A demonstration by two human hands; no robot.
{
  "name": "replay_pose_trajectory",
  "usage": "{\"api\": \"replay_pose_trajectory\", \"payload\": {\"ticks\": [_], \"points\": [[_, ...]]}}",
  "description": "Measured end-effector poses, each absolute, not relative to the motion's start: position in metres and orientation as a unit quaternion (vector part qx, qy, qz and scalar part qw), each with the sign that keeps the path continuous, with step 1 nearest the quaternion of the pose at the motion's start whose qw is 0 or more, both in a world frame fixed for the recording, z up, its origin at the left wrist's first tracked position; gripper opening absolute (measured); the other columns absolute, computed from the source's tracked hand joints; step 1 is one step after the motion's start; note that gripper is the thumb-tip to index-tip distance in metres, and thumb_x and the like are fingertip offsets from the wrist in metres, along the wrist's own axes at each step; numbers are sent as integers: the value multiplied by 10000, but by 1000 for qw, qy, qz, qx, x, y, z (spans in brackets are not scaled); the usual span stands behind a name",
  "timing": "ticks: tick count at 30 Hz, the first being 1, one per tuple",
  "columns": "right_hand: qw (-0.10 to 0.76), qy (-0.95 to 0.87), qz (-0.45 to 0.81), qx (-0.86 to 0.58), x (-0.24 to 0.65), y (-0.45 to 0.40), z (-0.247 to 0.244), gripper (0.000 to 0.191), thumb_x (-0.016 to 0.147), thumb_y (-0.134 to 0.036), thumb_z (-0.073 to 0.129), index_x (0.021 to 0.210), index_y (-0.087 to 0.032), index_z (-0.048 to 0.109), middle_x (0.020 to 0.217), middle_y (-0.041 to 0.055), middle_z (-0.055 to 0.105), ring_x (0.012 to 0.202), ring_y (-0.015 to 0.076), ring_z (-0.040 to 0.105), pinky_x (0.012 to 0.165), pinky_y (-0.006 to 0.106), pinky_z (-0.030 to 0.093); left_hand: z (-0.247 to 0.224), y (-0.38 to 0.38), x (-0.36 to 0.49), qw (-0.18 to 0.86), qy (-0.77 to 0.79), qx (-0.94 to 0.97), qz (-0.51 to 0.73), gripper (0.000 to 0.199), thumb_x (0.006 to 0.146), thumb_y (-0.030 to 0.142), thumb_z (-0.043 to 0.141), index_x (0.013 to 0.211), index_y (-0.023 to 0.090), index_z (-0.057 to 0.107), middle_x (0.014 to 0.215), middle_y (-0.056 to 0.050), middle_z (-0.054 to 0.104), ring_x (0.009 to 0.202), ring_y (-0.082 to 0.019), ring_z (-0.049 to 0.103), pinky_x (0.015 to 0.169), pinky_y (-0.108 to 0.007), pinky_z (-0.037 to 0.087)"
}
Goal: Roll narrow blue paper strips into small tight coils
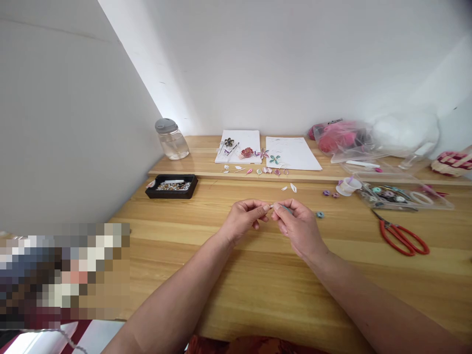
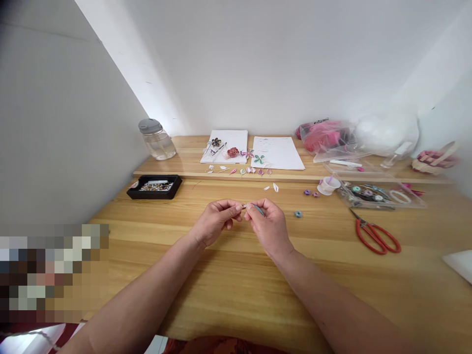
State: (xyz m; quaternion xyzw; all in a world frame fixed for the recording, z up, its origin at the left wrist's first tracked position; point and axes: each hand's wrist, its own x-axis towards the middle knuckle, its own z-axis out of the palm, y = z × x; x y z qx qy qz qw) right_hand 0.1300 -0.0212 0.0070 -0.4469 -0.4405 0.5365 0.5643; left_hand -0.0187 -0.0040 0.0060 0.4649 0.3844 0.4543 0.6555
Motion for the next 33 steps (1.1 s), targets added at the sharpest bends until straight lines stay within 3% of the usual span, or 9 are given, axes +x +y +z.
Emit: {"api": "replay_pose_trajectory", "payload": {"ticks": [10, 16, 20, 33], "points": [[549, -472, 518, -455, 132, -21, 3, 195, 806, -328, 675, 748, -181, 561, 598, -39, 563, 425, 39, 361, 388, 193, 235, -1, 1, -23, 674, 386, 444, 447, 368, 696, 461, 760, 852, 130, 721, 897, -90, 701, 771, -140, 638, 440, -175, 306], [541, -484, 513, -459, 133, -21, 0, 190, 816, -329, 663, 749, -179, 568, 608, -34, 563, 443, 41, 359, 401, 189, 251, 2, 0, -23, 667, 389, 459, 440, 342, 658, 409, 798, 825, 121, 717, 786, -81, 684, 731, -133, 613, 454, -179, 297], [542, -476, 517, -461, 133, -20, 0, 202, 822, -345, 662, 756, -182, 563, 616, -31, 577, 431, 39, 352, 390, 188, 240, 2, 0, -23, 666, 402, 465, 423, 344, 655, 400, 800, 833, 117, 719, 774, -73, 673, 641, -93, 556, 466, -185, 295], [540, -484, 515, -458, 132, -20, -1, 227, 813, -373, 680, 762, -182, 569, 608, -29, 579, 429, 44, 359, 392, 188, 251, 2, 0, -22, 648, 419, 471, 427, 332, 654, 415, 786, 783, 122, 697, 728, -47, 654, 598, -81, 503, 493, -200, 312]]}}
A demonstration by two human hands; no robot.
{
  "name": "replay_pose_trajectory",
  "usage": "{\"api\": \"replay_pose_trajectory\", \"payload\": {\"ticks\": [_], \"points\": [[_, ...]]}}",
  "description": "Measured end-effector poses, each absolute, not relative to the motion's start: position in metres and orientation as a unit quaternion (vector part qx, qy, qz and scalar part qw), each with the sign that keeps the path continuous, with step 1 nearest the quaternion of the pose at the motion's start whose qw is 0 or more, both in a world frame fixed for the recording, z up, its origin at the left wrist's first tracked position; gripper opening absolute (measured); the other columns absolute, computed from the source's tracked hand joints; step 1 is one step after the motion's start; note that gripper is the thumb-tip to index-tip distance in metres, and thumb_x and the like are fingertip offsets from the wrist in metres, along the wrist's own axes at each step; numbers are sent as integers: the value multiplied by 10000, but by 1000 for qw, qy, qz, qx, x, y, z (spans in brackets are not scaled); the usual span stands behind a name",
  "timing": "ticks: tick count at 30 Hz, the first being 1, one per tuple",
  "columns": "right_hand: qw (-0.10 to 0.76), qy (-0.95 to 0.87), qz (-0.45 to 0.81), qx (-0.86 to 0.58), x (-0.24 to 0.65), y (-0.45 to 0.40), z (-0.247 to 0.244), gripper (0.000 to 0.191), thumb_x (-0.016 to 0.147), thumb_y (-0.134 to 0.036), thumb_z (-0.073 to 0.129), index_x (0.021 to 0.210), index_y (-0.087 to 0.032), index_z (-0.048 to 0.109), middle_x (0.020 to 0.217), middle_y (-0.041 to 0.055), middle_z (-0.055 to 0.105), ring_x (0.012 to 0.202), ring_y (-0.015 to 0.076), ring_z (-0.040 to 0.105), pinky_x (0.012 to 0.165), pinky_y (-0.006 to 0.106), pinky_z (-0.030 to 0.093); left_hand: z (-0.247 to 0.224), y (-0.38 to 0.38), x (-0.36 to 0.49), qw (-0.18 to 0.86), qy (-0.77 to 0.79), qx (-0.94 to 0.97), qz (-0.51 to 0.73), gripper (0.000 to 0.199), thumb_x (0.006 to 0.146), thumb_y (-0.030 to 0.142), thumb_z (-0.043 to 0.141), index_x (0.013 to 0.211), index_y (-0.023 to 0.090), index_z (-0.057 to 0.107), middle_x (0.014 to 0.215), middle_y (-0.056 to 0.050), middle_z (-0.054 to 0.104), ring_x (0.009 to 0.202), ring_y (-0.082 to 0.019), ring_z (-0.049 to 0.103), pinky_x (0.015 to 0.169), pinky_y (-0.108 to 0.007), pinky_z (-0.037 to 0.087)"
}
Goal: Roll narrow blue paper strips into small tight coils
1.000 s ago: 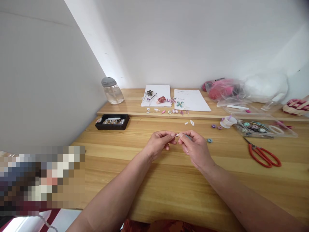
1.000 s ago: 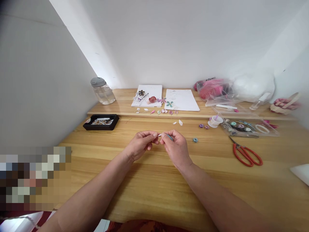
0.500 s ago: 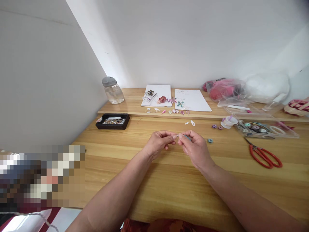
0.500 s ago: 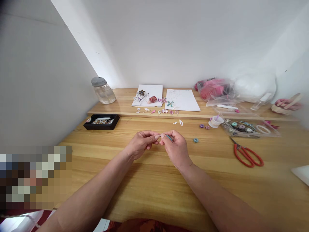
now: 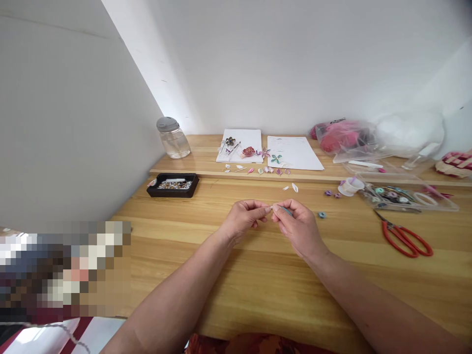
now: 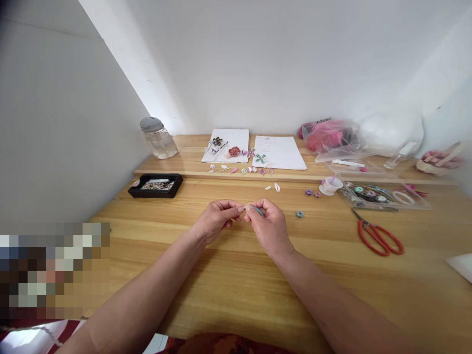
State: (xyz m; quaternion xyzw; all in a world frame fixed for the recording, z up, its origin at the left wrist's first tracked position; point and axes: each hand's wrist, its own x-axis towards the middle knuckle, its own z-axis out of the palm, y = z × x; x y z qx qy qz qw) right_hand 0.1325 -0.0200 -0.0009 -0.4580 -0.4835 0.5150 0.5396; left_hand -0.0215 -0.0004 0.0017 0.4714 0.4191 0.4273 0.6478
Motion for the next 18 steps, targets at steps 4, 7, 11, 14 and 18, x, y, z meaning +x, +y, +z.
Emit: {"api": "replay_pose_trajectory", "payload": {"ticks": [4, 7, 11, 14, 18], "points": [[530, -455, 553, -453, 130, -22, 3, 228, 793, -382, 697, 839, -188, 587, 598, -36, 572, 410, 43, 350, 382, 191, 221, 0, 0, -21, 634, 428, 465, 445, 305, 656, 400, 780, 771, 130, 696, 702, -27, 643, 552, -67, 471, 492, -204, 314], [531, -444, 565, -449, 129, -23, 6, 232, 775, -377, 711, 839, -188, 592, 591, -40, 568, 396, 38, 336, 378, 196, 201, 1, 0, -20, 633, 431, 462, 448, 298, 649, 398, 781, 747, 133, 690, 686, -16, 633, 536, -62, 462, 488, -207, 312], [541, -444, 556, -449, 129, -23, 7, 228, 765, -367, 718, 785, -185, 583, 581, -38, 568, 399, 39, 344, 380, 199, 209, 5, -1, -20, 634, 428, 468, 443, 308, 649, 407, 781, 736, 127, 683, 676, -24, 634, 546, -67, 474, 485, -204, 313], [545, -439, 553, -451, 129, -23, 7, 234, 762, -367, 719, 766, -183, 575, 582, -38, 571, 398, 36, 344, 376, 197, 208, 5, -2, -19, 633, 427, 468, 444, 337, 640, 421, 789, 769, 122, 703, 694, -33, 642, 574, -76, 497, 489, -204, 319], [551, -434, 552, -451, 129, -24, 8, 229, 761, -363, 716, 761, -182, 576, 582, -40, 572, 394, 35, 343, 373, 199, 208, 5, -2, -19, 637, 426, 461, 446, 363, 625, 420, 803, 821, 126, 721, 719, -33, 646, 589, -78, 502, 494, -201, 319]]}}
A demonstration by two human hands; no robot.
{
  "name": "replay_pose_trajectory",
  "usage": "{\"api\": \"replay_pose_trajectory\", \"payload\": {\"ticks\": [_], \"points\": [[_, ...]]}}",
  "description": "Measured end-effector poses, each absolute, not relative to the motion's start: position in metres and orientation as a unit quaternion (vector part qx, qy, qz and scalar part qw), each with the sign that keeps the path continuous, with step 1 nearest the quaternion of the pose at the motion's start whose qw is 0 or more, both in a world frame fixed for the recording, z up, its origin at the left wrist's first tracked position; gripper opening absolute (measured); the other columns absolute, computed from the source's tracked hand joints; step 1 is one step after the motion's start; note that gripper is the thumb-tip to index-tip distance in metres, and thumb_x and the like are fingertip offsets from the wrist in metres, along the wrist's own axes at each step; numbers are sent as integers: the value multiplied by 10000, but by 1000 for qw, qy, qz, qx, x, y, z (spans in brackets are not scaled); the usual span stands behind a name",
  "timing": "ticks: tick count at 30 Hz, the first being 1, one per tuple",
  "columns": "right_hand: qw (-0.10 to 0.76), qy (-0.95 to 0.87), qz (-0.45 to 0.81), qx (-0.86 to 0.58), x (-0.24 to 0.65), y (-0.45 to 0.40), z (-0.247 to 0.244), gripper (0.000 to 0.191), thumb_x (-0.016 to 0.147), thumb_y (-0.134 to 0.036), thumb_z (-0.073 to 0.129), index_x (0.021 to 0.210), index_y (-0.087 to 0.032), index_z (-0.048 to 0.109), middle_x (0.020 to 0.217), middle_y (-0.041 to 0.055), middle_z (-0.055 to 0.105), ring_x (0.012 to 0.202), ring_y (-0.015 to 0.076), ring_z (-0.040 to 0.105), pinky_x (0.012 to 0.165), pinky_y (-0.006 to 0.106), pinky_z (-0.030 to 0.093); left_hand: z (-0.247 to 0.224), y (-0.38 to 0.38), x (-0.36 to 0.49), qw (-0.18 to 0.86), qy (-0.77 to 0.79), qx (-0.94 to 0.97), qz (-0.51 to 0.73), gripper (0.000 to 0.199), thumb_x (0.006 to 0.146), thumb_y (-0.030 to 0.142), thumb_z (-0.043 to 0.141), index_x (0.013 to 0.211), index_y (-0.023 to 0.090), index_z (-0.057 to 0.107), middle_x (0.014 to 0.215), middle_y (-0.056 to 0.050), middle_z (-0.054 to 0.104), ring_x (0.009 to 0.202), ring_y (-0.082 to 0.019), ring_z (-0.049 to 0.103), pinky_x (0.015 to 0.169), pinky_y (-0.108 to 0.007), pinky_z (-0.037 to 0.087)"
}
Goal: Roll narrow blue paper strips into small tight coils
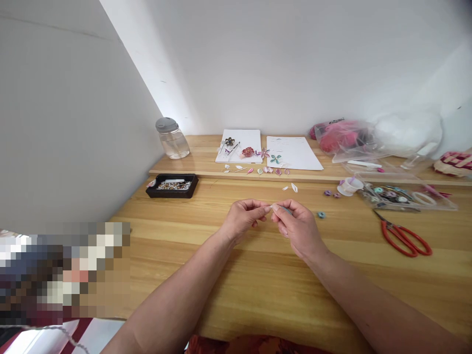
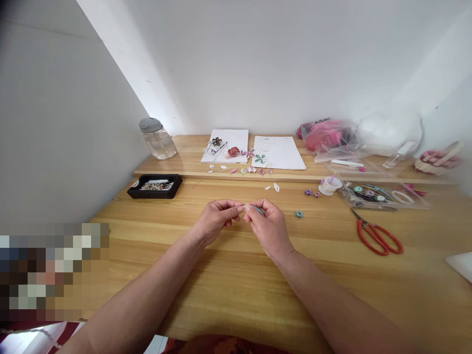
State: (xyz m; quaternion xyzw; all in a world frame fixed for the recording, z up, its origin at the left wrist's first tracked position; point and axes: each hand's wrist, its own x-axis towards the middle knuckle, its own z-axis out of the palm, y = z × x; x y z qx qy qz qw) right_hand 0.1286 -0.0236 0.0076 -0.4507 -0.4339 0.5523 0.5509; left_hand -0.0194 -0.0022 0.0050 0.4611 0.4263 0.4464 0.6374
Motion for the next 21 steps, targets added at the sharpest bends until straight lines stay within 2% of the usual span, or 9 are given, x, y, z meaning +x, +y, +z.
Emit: {"api": "replay_pose_trajectory", "payload": {"ticks": [5, 10, 16, 21], "points": [[553, -428, 556, -450, 127, -24, 8, 237, 751, -369, 720, 763, -181, 576, 579, -44, 570, 387, 34, 344, 369, 201, 207, 6, -3, -18, 631, 427, 467, 448, 312, 653, 411, 777, 742, 126, 685, 690, -33, 630, 599, -87, 501, 502, -204, 319], [520, -414, 599, -446, 127, -23, 6, 284, 731, -396, 736, 852, -184, 592, 648, -36, 596, 401, 43, 390, 365, 193, 232, 9, -3, -19, 604, 439, 462, 478, 295, 670, 399, 760, 728, 125, 667, 644, -15, 599, 556, -72, 459, 500, -208, 306], [466, -420, 630, -457, 125, -26, -1, 286, 716, -403, 745, 760, -174, 580, 676, -5, 619, 429, 60, 435, 375, 201, 297, 10, 2, -23, 563, 460, 450, 519, 311, 674, 423, 759, 752, 134, 671, 614, 7, 579, 515, -60, 423, 508, -214, 319], [441, -467, 604, -472, 119, -35, -1, 251, 759, -408, 703, 753, -189, 580, 671, -10, 621, 433, 68, 434, 393, 214, 318, 4, 7, -26, 482, 498, 493, 526, 297, 716, 432, 712, 768, 142, 674, 633, 3, 591, 536, -81, 446, 524, -226, 344]]}}
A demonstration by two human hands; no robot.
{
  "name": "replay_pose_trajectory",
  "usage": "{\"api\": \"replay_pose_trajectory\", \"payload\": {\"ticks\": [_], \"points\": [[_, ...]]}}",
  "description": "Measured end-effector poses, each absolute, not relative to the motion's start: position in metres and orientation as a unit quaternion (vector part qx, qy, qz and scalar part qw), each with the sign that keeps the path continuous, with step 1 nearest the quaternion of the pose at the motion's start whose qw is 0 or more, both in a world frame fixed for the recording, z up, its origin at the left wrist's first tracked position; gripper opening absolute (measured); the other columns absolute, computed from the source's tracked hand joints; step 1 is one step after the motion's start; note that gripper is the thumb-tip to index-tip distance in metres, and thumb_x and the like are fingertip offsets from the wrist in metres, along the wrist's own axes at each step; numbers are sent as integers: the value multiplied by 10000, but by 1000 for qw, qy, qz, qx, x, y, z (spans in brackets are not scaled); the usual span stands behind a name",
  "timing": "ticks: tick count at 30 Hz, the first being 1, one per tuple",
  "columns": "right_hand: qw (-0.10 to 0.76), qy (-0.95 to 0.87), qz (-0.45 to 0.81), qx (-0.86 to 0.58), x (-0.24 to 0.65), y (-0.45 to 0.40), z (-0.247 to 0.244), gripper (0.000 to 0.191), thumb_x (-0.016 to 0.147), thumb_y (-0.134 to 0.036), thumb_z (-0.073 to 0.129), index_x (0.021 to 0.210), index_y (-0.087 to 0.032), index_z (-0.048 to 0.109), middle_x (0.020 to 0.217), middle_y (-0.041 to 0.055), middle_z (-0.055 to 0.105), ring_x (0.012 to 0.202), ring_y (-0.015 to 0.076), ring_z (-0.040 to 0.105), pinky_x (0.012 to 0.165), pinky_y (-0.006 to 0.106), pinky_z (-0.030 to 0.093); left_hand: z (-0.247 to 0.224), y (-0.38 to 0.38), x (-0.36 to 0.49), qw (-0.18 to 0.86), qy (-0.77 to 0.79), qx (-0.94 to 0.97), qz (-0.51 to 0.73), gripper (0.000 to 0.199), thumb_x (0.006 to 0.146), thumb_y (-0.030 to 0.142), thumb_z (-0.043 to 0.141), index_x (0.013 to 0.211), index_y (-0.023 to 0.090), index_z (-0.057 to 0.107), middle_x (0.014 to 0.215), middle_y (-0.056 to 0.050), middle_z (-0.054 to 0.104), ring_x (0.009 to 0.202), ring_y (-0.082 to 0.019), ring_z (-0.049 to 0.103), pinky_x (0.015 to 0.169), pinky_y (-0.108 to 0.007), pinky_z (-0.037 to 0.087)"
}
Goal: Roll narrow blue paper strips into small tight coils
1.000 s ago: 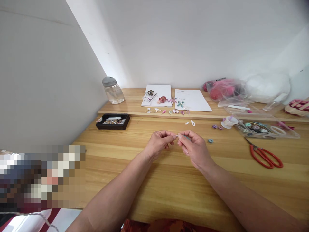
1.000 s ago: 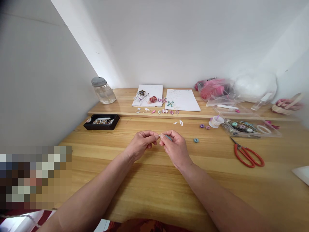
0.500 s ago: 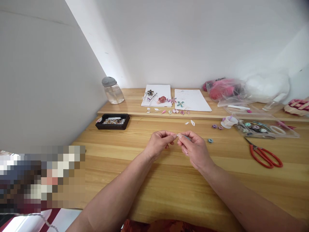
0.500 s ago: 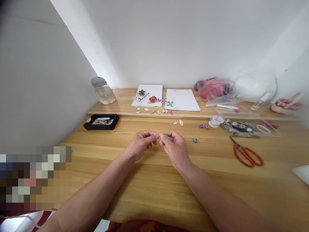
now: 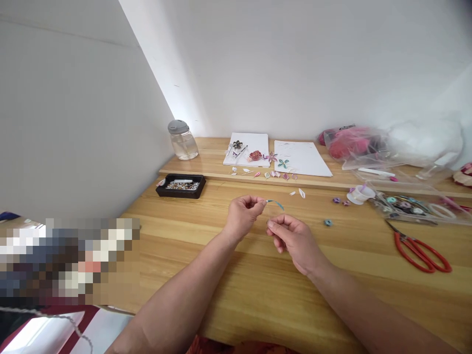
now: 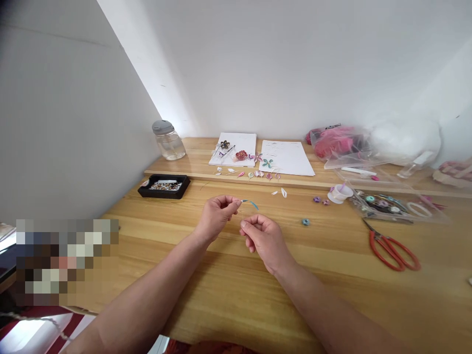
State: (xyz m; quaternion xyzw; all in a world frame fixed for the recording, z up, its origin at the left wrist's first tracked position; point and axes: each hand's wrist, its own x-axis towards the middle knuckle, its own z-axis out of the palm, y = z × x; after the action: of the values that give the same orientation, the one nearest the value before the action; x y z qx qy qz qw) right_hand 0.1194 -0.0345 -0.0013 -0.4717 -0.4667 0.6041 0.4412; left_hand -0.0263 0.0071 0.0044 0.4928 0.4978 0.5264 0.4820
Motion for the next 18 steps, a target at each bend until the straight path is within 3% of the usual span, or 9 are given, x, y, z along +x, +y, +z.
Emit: {"api": "replay_pose_trajectory", "payload": {"ticks": [5, 9, 14, 18], "points": [[470, -586, 440, -492, 128, -33, 11, 214, 783, -383, 685, 720, -197, 601, 603, -19, 561, 498, 95, 427, 468, 242, 333, 2, 8, -30, 361, 505, 632, 464, 172, 760, 314, 640, 716, 150, 670, 694, -21, 640, 623, -112, 512, 586, -232, 372], [494, -631, 322, -504, 143, -23, 19, 183, 774, -375, 697, 747, -201, 648, 577, -21, 543, 515, 114, 430, 496, 259, 333, 8, 2, -31, 400, 452, 700, 382, 167, 780, 298, 611, 740, 155, 689, 686, -18, 639, 606, -108, 493, 576, -228, 357], [510, -619, 328, -499, 155, -7, 11, 190, 764, -393, 704, 757, -204, 683, 617, -9, 568, 549, 120, 440, 513, 258, 333, 16, -4, -33, 476, 396, 704, 348, 249, 798, 387, 631, 803, 146, 694, 678, -8, 602, 593, -95, 449, 560, -228, 334], [495, -547, 446, -507, 154, -1, 0, 270, 714, -442, 742, 730, -187, 655, 602, -23, 542, 486, 84, 376, 444, 232, 280, 17, -1, -33, 524, 398, 631, 411, 291, 764, 428, 681, 805, 140, 670, 681, -4, 582, 592, -85, 437, 565, -227, 331]]}}
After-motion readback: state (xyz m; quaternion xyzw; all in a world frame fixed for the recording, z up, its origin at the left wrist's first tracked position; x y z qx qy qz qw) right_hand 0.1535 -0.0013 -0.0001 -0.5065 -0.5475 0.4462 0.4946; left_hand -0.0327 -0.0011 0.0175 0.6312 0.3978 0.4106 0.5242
